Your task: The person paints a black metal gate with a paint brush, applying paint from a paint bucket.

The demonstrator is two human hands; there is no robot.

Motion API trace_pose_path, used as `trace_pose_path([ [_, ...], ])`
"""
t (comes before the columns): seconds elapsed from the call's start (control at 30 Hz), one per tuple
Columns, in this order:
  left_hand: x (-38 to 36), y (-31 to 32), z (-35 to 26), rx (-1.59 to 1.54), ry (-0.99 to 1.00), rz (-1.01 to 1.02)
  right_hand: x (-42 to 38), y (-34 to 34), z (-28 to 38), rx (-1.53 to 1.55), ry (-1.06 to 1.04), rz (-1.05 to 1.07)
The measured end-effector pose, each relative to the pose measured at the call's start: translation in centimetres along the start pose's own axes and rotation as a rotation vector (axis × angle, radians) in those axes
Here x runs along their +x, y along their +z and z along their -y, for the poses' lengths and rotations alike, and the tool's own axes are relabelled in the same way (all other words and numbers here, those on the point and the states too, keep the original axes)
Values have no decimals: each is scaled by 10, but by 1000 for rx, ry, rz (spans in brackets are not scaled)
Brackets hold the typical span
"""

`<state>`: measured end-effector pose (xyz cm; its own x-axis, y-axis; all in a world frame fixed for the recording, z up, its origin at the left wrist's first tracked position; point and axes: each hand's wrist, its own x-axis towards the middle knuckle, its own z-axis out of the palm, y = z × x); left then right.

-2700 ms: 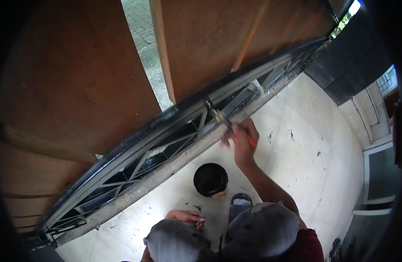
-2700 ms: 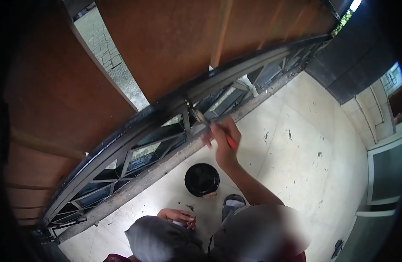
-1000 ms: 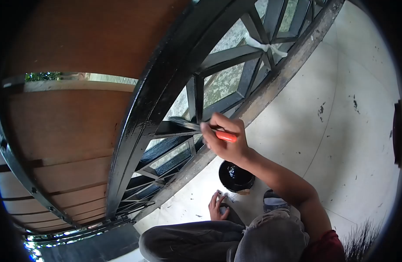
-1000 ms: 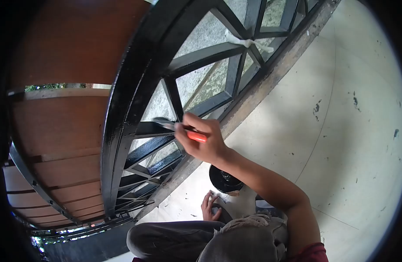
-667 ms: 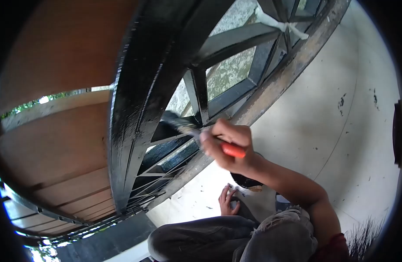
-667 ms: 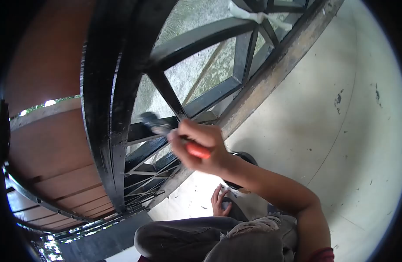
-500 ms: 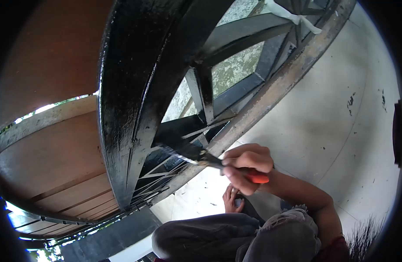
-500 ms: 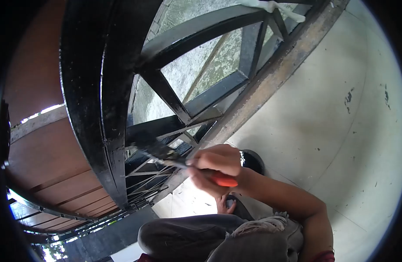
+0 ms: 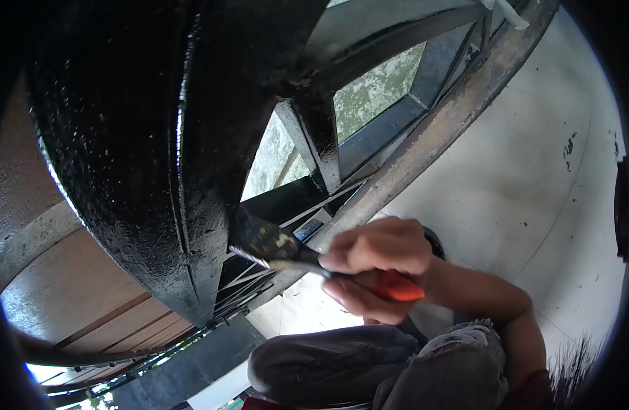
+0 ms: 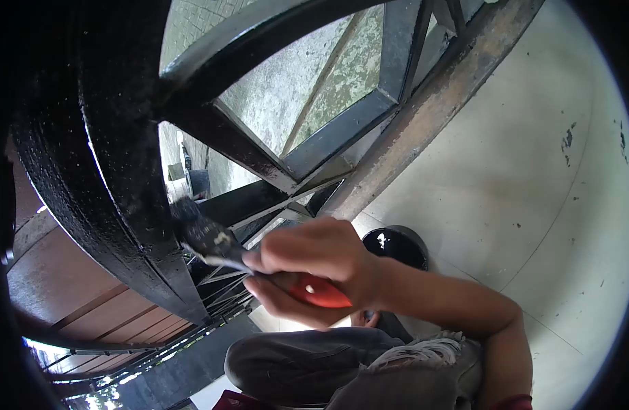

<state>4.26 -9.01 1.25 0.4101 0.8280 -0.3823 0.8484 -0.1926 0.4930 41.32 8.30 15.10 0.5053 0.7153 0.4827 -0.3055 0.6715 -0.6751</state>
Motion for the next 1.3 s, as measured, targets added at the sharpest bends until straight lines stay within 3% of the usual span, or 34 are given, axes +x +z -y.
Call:
trace_pose_path([
  [0.03,0,0,1,-8,3,-5,-12,-9,-2,62,42,37],
  [0.1,1,0,0,-21,16,-12,-21,-22,-5,106,-10,-121],
  [0.17,1,1,0,-12,23,0,-18,-22,6,44,51,-131],
  [0.3,3,1,-1,-11,23,-6,-12,-1,12,-186,-23,2],
  [0.37,3,0,-3,-15,33,-34,-22,-11,10,-181,-69,-112],
  [0.43,3,0,-5,-5,33,-53,-18,-17,18,-247,39,-153],
  [0.57,5,0,-8,15,24,-40,-3,7,14,-355,-25,-145],
  [0.67,5,-1,-7,0,45,-49,-10,-6,25,-285,229,-199],
  [0.83,0,-7,-14,4,35,-36,2,10,29,-285,-20,-102],
  [0.93,10,-8,-23,-14,38,-39,-12,1,19,-341,49,-137],
  [0.97,13,-7,-24,-18,42,-52,-15,-2,17,-376,173,-132],
  [1.03,10,-8,-22,12,71,-43,-3,7,17,-258,164,-157],
  [1.17,2,3,-6,14,-1,-60,-13,35,24,-240,-120,-185],
  [1.23,7,-4,-7,18,38,-48,-37,17,19,-356,-122,-176],
  [1.3,11,-8,-17,14,128,-48,-47,15,6,-346,43,-225],
])
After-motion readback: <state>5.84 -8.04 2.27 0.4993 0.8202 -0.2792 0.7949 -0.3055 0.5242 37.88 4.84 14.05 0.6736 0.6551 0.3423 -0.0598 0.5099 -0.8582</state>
